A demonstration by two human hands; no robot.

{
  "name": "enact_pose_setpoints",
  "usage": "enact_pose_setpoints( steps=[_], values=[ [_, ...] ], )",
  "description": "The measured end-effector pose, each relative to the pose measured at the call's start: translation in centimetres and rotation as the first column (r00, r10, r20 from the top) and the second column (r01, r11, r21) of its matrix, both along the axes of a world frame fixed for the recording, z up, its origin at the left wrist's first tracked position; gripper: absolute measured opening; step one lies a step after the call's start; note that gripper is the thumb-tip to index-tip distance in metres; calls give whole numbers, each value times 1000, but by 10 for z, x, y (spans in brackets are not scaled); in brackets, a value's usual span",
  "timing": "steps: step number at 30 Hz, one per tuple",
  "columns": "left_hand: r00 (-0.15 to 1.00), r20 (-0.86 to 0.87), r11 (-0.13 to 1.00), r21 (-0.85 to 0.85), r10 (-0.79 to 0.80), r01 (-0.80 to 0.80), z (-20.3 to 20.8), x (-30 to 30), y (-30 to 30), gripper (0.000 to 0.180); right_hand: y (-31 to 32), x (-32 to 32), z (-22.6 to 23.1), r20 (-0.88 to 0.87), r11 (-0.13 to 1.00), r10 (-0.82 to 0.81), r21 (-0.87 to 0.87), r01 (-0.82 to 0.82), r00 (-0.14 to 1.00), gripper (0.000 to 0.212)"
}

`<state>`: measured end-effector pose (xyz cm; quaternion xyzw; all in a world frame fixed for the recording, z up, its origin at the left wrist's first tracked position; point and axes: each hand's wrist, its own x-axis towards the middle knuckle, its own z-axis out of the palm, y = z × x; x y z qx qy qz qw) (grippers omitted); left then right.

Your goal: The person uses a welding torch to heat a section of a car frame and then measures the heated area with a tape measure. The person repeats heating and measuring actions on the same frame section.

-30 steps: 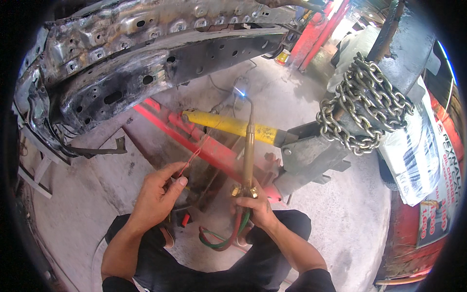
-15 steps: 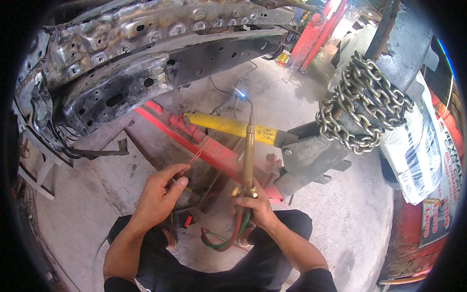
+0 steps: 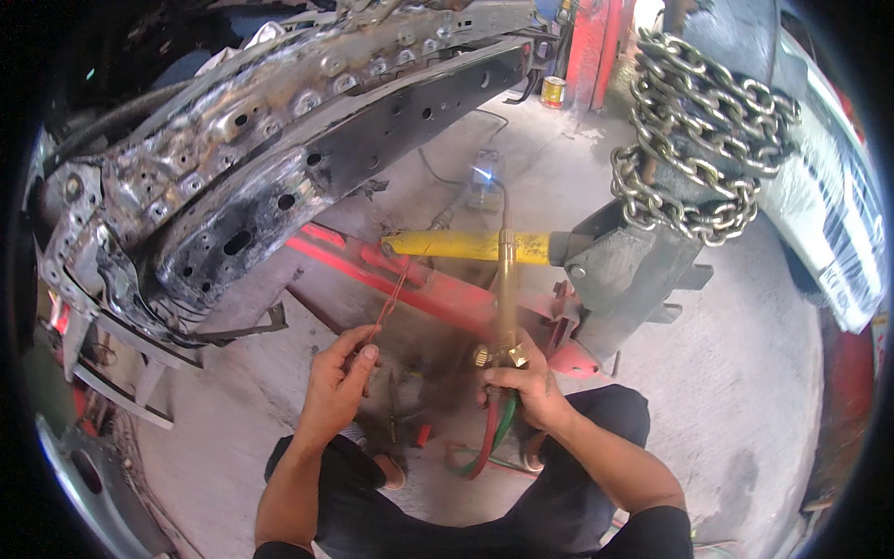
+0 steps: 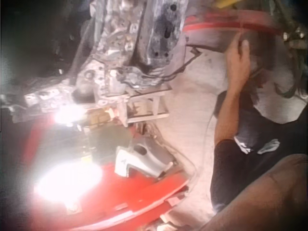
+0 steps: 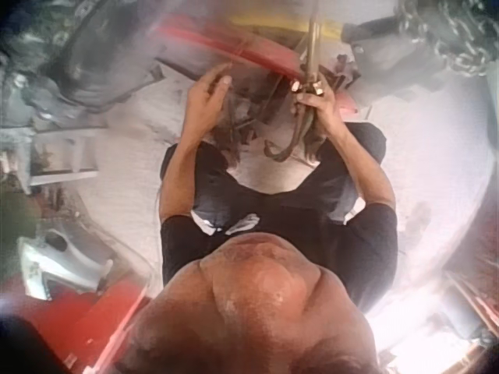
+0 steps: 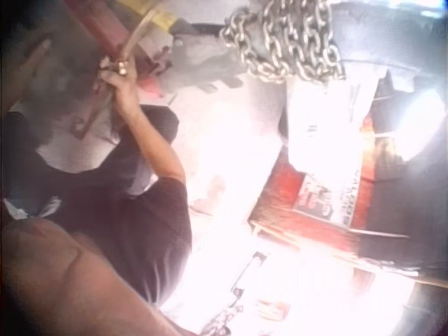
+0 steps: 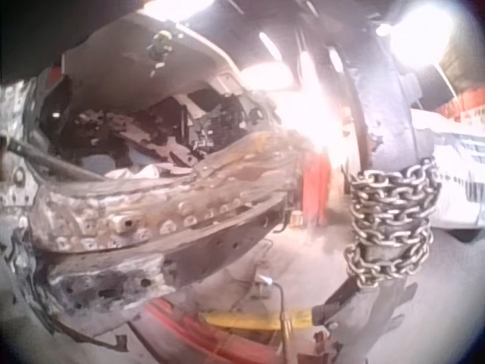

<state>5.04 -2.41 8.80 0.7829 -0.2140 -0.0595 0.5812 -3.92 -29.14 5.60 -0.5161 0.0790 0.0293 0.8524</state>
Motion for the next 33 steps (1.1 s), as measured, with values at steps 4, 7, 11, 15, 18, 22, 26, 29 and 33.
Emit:
enact_pose_setpoints(
  steps=[4, 7, 11, 15, 18, 22, 26, 29, 33],
  values=[
    [998, -64, 1000, 29, 6, -4, 2, 1, 0, 33, -3, -1, 4, 14, 999, -11, 37, 10, 1000, 76],
    [995, -94, 998, 49, 46, -42, 4, 2, -1, 34, -4, -2, 9, 21, 998, -22, 63, 21, 1000, 76],
    [988, -150, 999, -18, 39, -42, -8, 8, 2, 34, -10, -5, 8, 18, 996, -18, 92, 16, 1000, 77],
    [984, -174, 1000, -14, 24, -27, -14, 9, -1, 33, -12, -10, 16, -28, 992, -19, 124, 22, 999, 76],
    [984, -176, 1000, -7, 1, -3, -15, 10, -5, 33, -14, -13, 17, -20, 992, -13, 123, 16, 1000, 74],
    [989, -150, 1000, -7, 5, -6, -16, 14, -6, 34, -16, -15, 17, -3, 992, -3, 123, 3, 1000, 73],
    [985, -171, 1000, 1, 26, -26, -14, 16, -5, 35, -19, -19, 20, 3, 992, 24, 122, -24, 1000, 74],
    [980, -192, 999, 22, 47, -44, -14, 18, -3, 35, -18, -21, 23, 21, 991, 54, 120, -56, 998, 73],
    [974, -214, 997, 56, 69, -58, -20, 22, -1, 35, -22, -24, 25, 23, 982, 125, 138, -127, 992, 73]
  ],
)
